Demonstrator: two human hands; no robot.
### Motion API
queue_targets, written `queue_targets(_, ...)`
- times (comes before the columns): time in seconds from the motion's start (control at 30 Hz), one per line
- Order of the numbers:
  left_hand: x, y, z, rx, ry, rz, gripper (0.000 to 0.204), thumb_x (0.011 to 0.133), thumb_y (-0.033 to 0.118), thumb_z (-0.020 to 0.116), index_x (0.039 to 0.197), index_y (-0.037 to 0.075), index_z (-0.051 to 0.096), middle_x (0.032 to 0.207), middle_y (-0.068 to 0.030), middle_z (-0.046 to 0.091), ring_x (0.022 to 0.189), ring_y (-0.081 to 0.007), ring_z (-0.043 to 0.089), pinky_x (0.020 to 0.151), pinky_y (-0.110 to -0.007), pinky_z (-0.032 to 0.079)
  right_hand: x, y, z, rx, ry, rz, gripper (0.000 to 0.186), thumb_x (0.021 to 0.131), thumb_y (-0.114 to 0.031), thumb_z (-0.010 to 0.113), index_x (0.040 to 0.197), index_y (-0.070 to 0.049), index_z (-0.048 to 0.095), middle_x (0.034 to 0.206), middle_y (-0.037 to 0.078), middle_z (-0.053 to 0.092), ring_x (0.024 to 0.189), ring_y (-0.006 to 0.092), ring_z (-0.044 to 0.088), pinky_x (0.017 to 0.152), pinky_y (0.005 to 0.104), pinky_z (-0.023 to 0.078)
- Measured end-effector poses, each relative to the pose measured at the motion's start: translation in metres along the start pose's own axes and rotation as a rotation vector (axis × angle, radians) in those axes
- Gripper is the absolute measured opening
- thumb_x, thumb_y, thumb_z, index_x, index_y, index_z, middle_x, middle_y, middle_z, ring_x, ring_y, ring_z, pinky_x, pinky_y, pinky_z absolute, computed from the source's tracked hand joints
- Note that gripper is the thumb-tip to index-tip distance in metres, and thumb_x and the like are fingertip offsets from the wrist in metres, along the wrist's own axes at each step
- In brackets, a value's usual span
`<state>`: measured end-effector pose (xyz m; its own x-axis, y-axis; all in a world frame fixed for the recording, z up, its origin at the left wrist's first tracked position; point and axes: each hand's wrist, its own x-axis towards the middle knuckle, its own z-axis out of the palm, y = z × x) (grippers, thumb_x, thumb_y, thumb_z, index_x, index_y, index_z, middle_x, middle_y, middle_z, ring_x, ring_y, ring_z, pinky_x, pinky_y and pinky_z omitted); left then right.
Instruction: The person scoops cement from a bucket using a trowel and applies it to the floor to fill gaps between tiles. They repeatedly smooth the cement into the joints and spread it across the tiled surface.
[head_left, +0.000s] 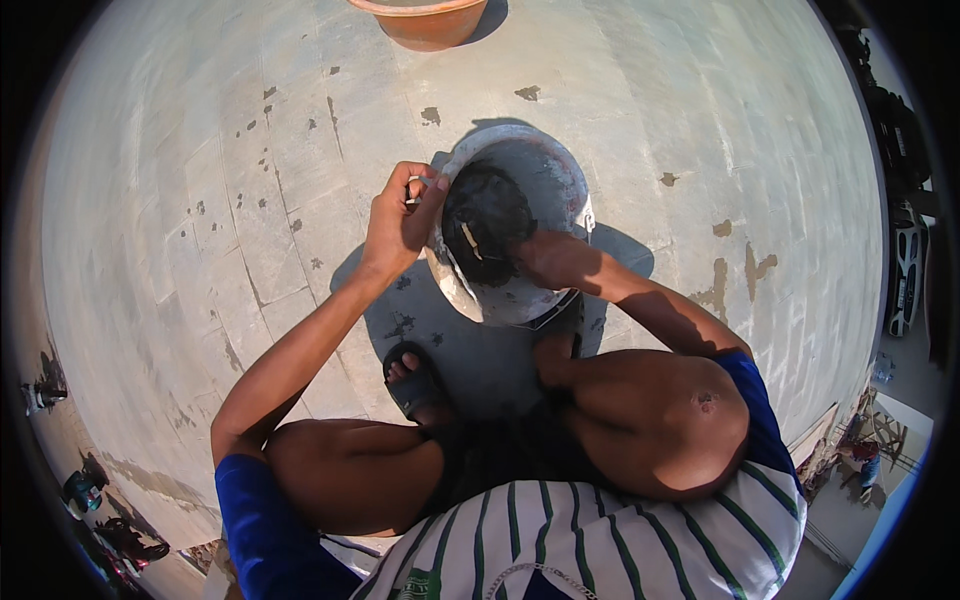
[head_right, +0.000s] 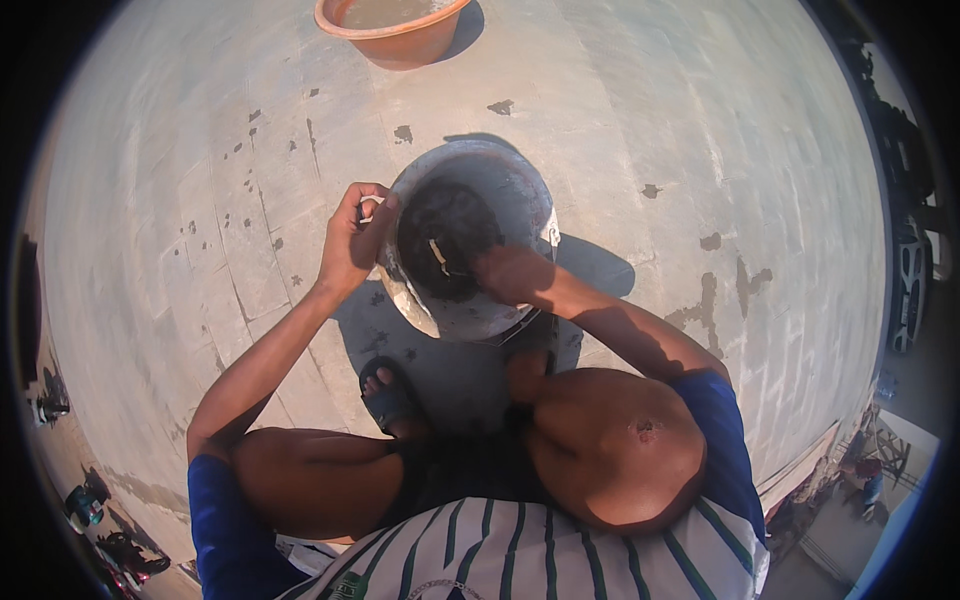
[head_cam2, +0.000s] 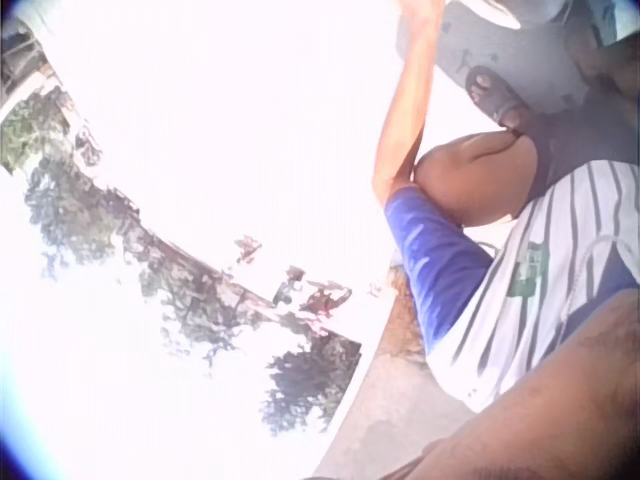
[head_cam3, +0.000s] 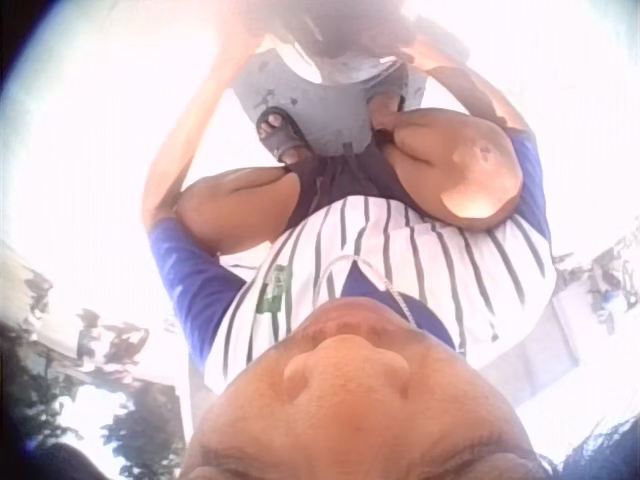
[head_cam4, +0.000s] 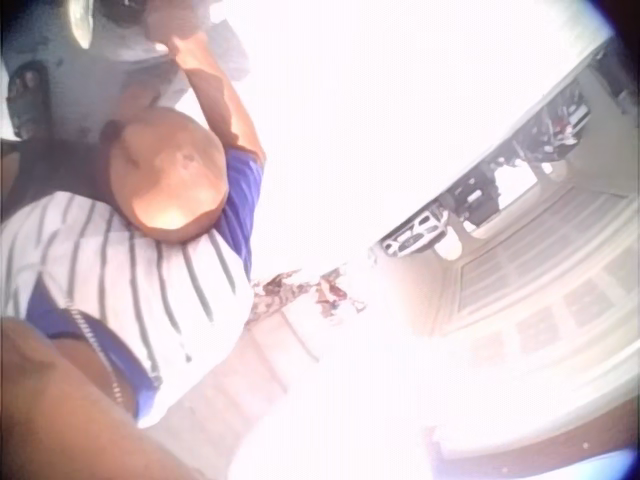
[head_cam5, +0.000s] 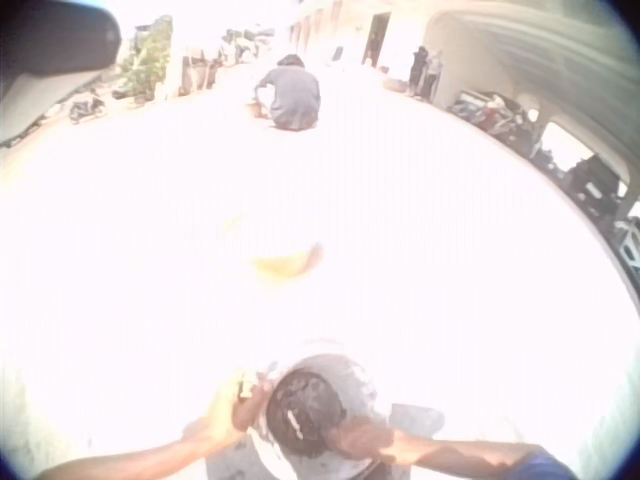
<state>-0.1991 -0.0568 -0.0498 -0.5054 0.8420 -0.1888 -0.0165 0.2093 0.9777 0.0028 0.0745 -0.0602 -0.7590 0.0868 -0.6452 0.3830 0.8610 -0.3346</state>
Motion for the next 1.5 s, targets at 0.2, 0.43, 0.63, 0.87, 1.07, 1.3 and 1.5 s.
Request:
queue_targets(0.2,-0.007,-0.011,-0.010,-0.070,0.073,-0.034,0.026,0.094,0.027,0.057,0.100,0.002,0.049,0.061,0.0034,0.049,0.054,-0.0028,0.040,0.048,-0.022,0.032,-0.004,0.035,-0.019,0.498,-0.245,-0.148,0.036,0.094,-0.019,0.044,0.126,-0.007,0.053,0.076,0.012,0.062,0.058,0.0218,0.059,0.052,0.0342,0.047)
queue_targets(0.43,-0.005,-0.018,-0.025,0.050,0.105,-0.064,0.024,0.095,0.025,0.056,0.101,0.002,0.052,0.061,0.0040,0.049,0.053,-0.0020,0.040,0.047,-0.021,0.032,-0.063,0.067,-0.013,1.594,-0.121,-0.067,0.044,0.095,-0.026,0.049,0.133,-0.004,0.042,0.072,0.011,0.055,0.049,0.0093,0.044,0.039,0.0222,0.032)
queue_targets(0.63,-0.004,-0.031,-0.024,-0.058,0.146,-0.052,0.023,0.095,0.023,0.056,0.101,0.002,0.053,0.060,0.0068,0.045,0.053,-0.0009,0.038,0.047,-0.020,0.030,-0.121,0.083,0.008,2.079,0.182,-0.213,0.033,0.098,-0.025,0.043,0.124,-0.005,0.041,0.067,0.017,0.051,0.034,0.0087,0.039,0.028,0.0194,0.031)
queue_targets(0.87,0.004,0.012,0.012,0.123,0.049,0.018,0.019,0.094,0.019,0.059,0.099,0.001,0.054,0.061,0.0056,0.047,0.057,-0.0009,0.039,0.050,-0.019,0.031,-0.086,0.036,-0.043,0.829,0.049,0.104,0.034,0.096,-0.023,0.044,0.125,-0.012,0.056,0.079,0.009,0.065,0.060,0.0179,0.061,0.055,0.0311,0.048)
queue_targets(1.07,0.003,0.033,0.039,0.131,-0.017,0.093,0.015,0.092,0.012,0.060,0.099,0.000,0.055,0.057,0.0024,0.047,0.053,-0.0006,0.040,0.047,-0.020,0.032,-0.023,0.032,0.008,0.250,0.107,-0.169,0.036,0.089,-0.023,0.053,0.124,-0.014,0.056,0.085,0.015,0.067,0.078,0.0306,0.064,0.069,0.0363,0.051)
queue_targets(1.3,0.001,0.024,0.034,0.182,0.105,0.107,0.015,0.092,0.013,0.059,0.098,0.000,0.055,0.055,0.0013,0.043,0.053,-0.0019,0.039,0.047,-0.021,0.033,-0.026,0.038,-0.055,0.651,-0.479,0.056,0.039,0.092,-0.028,0.052,0.129,-0.014,0.053,0.075,0.008,0.062,0.058,0.0125,0.056,0.050,0.0267,0.046)
queue_targets(1.5,0.003,0.018,0.019,0.168,0.145,0.059,0.028,0.093,0.026,0.059,0.097,-0.002,0.056,0.058,0.0032,0.044,0.056,-0.0033,0.040,0.049,-0.022,0.034,-0.059,0.093,-0.029,1.591,-0.570,-0.199,0.043,0.095,-0.025,0.049,0.131,-0.002,0.045,0.069,0.013,0.056,0.038,0.0070,0.041,0.031,0.0190,0.030)
